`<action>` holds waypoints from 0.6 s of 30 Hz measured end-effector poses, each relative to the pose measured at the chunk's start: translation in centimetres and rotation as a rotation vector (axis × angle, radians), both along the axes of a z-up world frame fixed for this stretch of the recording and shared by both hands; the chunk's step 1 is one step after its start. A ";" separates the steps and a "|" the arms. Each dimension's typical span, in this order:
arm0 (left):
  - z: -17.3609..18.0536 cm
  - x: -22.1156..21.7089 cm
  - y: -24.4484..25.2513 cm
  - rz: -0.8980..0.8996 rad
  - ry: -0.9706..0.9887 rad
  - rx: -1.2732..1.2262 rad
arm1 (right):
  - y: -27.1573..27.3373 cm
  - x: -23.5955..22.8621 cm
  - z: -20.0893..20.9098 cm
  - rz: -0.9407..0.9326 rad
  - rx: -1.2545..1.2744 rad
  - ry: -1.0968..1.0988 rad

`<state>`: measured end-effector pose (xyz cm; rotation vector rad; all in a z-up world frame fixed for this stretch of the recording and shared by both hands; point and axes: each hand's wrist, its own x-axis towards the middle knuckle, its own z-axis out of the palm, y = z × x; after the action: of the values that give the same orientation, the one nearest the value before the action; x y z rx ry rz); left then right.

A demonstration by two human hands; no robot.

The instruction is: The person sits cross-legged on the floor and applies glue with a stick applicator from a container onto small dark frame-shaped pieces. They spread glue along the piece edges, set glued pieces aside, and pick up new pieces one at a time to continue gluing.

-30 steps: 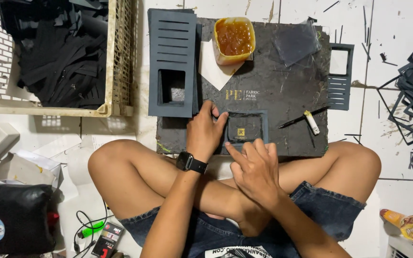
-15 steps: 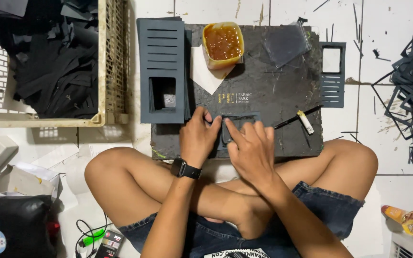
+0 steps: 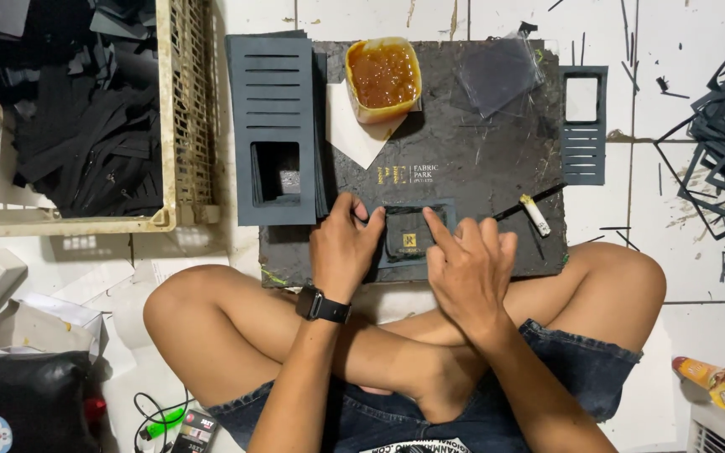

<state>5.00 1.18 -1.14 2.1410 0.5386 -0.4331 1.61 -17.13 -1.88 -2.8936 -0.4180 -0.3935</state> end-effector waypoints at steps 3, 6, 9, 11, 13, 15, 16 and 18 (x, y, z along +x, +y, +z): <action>0.1 -0.1 0.0 0.008 0.001 -0.010 | 1.0 -0.1 0.2 -0.030 0.035 0.070; 0.1 0.0 -0.1 0.001 0.009 0.005 | 2.1 0.1 -0.2 0.040 0.101 0.121; 0.1 -0.1 0.0 0.008 0.005 0.006 | 2.3 0.2 -0.2 0.069 0.068 0.047; -0.4 -0.3 0.0 0.004 -0.001 0.038 | 1.3 0.1 0.0 0.019 0.075 0.100; -0.3 -0.3 -0.1 0.006 -0.016 0.043 | -0.5 0.2 -0.5 -0.018 0.059 0.115; -0.3 -0.4 -0.2 0.011 -0.029 0.051 | -1.8 0.1 -0.4 -0.050 0.045 0.134; -0.3 -0.5 -0.3 0.006 -0.047 0.076 | -2.2 0.0 0.0 -0.049 0.002 0.098; -0.3 -0.6 -0.5 -0.001 -0.066 0.098 | -2.6 -0.2 0.3 -0.051 -0.042 0.060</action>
<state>4.36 0.72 -1.43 2.2410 0.5309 -0.3409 1.37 -19.77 -1.58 -2.9533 -0.3482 -0.3083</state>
